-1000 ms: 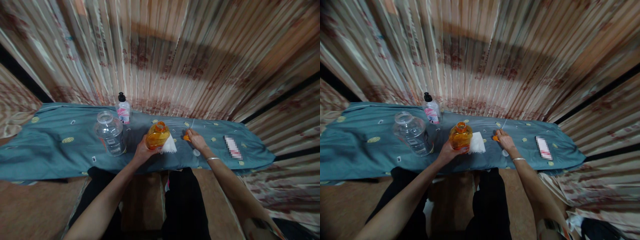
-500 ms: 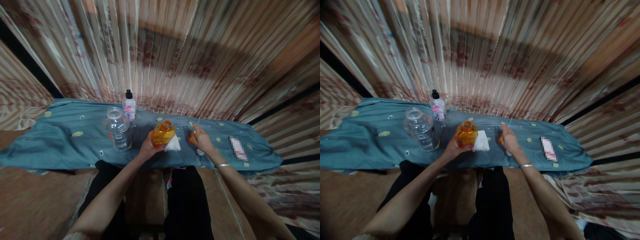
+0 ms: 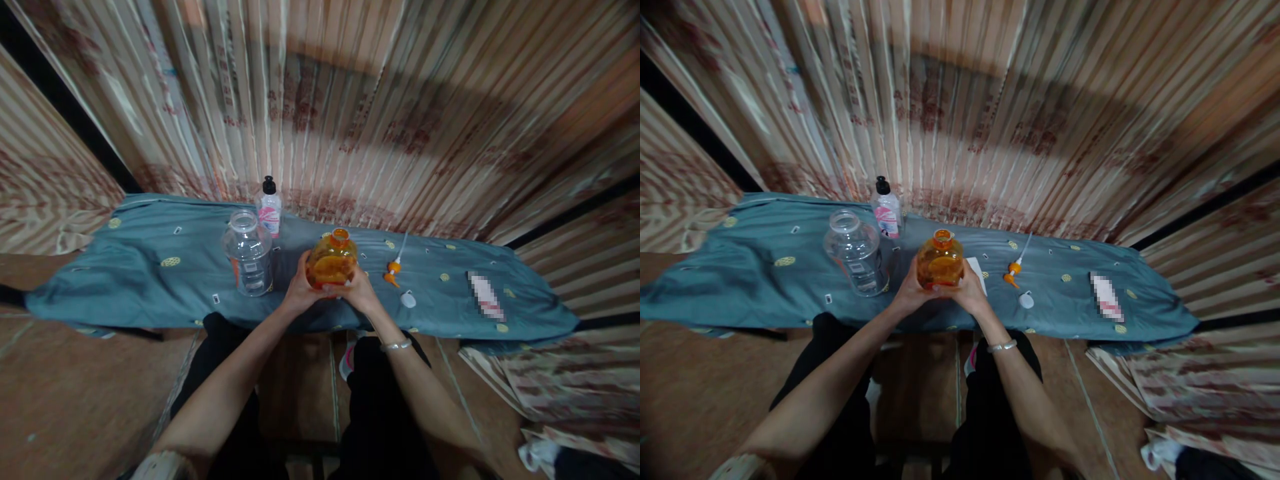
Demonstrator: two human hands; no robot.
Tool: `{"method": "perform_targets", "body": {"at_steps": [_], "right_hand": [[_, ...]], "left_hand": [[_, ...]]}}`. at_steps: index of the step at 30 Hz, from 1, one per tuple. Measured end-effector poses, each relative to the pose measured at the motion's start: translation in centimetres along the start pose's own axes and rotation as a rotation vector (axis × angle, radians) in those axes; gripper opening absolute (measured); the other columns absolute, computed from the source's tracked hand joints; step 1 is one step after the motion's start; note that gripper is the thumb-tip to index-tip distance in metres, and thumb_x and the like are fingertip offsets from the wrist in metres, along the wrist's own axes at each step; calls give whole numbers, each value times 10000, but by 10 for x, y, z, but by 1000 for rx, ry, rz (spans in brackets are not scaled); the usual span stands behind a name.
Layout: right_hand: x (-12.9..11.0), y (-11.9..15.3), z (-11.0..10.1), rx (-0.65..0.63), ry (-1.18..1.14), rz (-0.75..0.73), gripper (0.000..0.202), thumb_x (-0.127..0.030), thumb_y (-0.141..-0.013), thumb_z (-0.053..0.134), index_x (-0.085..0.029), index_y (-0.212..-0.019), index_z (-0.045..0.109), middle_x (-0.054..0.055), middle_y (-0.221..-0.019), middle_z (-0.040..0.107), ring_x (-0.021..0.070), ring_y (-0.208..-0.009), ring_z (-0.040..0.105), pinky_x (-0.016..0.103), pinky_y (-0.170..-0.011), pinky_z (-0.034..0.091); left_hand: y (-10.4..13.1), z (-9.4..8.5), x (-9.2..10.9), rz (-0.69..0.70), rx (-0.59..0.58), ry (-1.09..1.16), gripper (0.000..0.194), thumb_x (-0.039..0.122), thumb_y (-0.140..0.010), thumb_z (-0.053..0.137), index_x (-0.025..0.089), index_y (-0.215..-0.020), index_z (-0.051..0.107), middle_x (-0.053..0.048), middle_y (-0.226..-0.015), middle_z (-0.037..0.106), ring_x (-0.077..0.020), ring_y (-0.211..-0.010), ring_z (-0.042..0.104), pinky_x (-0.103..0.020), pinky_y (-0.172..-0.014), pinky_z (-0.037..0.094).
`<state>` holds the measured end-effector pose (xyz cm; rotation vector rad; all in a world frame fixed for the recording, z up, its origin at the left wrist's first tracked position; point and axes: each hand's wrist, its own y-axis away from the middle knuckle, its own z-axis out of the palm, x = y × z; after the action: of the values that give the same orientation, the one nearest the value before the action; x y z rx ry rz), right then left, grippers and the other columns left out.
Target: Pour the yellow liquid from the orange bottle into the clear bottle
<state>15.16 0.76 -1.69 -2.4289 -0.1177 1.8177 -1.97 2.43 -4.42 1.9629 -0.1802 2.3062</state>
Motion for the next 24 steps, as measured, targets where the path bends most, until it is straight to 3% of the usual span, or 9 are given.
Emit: {"method": "perform_targets", "body": {"at_steps": [3,7,10,15,20,24], "right_hand": [[-1,2,-9,172,54,17,704,-520,-620,928,-228,-1170,600,96,-1162,789,298,-1062,762,476,-990,603],[6,-4,-18,348,83,-23,662,-498,-630,898,-217,-1147,593,151,-1222,774,329,-1095,760,513,-1017,590],[16,-11,-18,364,108,0,619,-489,-639,883,-221,-1115,593,160,-1210,779,331,-1088,761,517,-1007,597],[28,-11,-15,338,182,2,640,-486,-705,846,-228,-1217,562,161,-1279,756,322,-1133,749,500,-1001,602],[41,-3,-14,344,252,-30,783,-544,-752,813,-218,-1383,485,173,-1362,710,326,-1250,701,522,-1065,571],[41,7,-27,396,343,-81,921,-652,-766,782,-173,-1474,441,227,-1432,644,358,-1359,627,545,-1115,532]], "left_hand": [[5,-5,5,25,-1,-71,1235,247,-431,1028,217,-1508,424,-178,-1419,664,-404,-1404,592,-542,-1225,408],[15,-12,6,44,15,-142,1103,242,-500,993,223,-1470,467,-187,-1473,629,-389,-1438,564,-552,-1241,377],[22,-19,4,45,33,-173,999,216,-549,956,221,-1439,503,-177,-1444,650,-371,-1403,596,-543,-1231,391],[33,-31,-1,25,68,-180,889,204,-587,931,252,-1391,555,-133,-1380,689,-346,-1377,619,-538,-1219,407],[47,-39,0,0,112,-132,814,214,-620,914,264,-1362,585,-133,-1383,695,-340,-1366,631,-549,-1205,421],[59,-43,3,-11,133,-59,733,239,-626,921,271,-1301,635,-117,-1350,723,-329,-1347,648,-539,-1196,441]]}}
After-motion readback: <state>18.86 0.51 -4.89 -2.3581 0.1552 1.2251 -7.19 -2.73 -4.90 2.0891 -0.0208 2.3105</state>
